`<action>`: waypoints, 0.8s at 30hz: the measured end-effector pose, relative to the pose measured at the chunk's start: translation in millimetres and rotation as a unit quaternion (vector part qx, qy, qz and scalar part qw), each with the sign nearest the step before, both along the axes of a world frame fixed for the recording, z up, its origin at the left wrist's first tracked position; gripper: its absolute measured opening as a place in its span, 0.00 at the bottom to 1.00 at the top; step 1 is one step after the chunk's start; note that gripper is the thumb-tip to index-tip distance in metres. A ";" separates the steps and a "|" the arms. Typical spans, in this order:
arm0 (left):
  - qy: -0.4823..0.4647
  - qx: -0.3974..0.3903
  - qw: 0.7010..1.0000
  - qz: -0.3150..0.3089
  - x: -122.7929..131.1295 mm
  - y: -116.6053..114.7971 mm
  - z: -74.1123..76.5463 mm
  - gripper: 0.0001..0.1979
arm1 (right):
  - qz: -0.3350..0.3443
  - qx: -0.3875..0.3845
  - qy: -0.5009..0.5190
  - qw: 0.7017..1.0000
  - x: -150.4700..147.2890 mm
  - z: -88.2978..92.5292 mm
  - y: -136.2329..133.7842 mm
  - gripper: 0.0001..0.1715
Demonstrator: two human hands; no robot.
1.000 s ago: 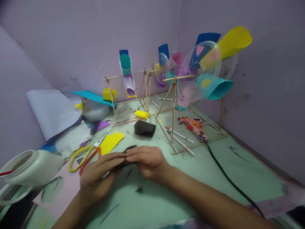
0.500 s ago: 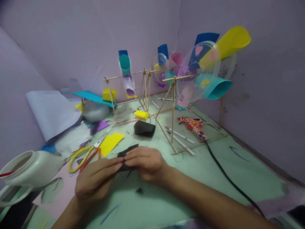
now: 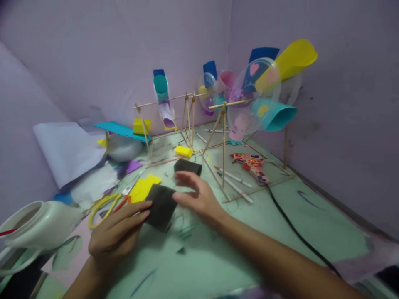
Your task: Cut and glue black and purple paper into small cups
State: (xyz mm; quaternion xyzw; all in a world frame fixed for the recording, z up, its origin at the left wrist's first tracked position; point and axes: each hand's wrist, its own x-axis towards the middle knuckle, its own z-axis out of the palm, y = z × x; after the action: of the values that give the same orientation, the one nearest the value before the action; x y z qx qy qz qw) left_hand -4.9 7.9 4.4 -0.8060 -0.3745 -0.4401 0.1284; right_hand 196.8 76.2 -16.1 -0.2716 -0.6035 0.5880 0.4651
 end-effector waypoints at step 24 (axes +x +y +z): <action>-0.311 -0.533 0.781 0.095 25.6 7.2 8.5 0.12 | -0.008 -0.143 -0.022 0.990 -16.0 -10.0 -8.5 0.25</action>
State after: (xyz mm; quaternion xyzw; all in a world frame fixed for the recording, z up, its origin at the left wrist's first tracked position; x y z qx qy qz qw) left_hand 20.7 15.1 12.9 -0.5254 -0.6437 -0.3826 -0.4041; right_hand 180.8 67.7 -26.0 -0.3527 -0.5214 0.6583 0.4128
